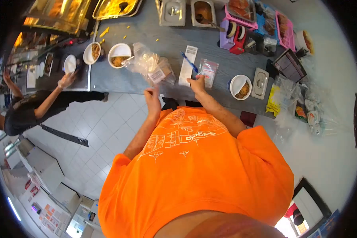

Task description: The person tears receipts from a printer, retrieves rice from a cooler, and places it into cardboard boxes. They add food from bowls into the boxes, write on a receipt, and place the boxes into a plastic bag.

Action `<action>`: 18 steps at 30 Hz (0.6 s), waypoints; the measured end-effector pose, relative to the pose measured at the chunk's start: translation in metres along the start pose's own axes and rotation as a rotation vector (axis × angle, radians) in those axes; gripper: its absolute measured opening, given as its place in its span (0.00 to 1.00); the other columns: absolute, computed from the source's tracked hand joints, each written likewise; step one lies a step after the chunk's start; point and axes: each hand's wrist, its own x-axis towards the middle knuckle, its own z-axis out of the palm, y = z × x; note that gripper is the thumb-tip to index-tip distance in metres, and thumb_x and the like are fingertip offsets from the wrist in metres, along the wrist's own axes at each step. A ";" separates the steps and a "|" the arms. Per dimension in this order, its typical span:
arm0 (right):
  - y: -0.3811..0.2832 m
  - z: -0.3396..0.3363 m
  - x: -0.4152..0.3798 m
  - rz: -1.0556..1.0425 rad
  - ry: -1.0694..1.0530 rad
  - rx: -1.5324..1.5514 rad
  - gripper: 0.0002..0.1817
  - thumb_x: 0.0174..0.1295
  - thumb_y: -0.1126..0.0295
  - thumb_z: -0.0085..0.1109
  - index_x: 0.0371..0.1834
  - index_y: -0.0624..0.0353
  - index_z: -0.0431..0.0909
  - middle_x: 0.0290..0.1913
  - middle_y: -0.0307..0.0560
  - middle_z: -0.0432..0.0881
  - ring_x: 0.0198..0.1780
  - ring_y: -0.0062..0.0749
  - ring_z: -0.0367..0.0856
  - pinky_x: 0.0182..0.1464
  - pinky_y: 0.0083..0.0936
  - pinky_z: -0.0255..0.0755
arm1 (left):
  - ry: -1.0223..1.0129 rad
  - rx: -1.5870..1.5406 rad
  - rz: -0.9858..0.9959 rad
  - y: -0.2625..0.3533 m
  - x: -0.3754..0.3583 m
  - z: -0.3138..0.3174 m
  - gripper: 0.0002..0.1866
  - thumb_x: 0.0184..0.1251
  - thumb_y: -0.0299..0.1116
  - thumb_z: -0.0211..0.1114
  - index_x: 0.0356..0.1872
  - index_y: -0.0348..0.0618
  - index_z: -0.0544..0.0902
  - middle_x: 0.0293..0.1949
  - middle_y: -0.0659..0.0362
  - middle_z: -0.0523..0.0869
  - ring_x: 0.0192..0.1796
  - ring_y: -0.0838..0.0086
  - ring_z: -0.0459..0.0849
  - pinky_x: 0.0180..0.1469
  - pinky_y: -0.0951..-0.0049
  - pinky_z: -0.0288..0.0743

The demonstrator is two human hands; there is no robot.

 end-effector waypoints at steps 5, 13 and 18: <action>-0.045 -0.070 -0.040 0.271 -0.512 0.451 0.25 0.53 0.66 0.69 0.49 0.54 0.63 0.30 0.44 0.79 0.25 0.26 0.76 0.25 0.27 0.67 | -0.833 -0.422 -0.661 0.027 0.014 0.067 0.21 0.69 0.43 0.60 0.53 0.38 0.73 0.44 0.53 0.83 0.50 0.70 0.81 0.52 0.73 0.72; -0.055 -0.183 0.075 -0.544 0.260 0.201 0.13 0.64 0.61 0.59 0.42 0.59 0.79 0.36 0.45 0.82 0.31 0.25 0.78 0.33 0.25 0.72 | -0.828 -0.486 -0.137 0.109 -0.012 0.116 0.28 0.64 0.16 0.54 0.63 0.48 0.59 0.48 0.53 0.79 0.42 0.67 0.84 0.39 0.66 0.84; -0.082 -0.211 0.169 0.013 0.089 0.232 0.14 0.65 0.58 0.58 0.45 0.55 0.82 0.35 0.37 0.82 0.31 0.21 0.77 0.29 0.20 0.69 | -0.886 -0.430 -0.006 0.116 -0.021 0.132 0.33 0.62 0.13 0.55 0.67 0.46 0.56 0.51 0.52 0.78 0.45 0.66 0.85 0.42 0.65 0.84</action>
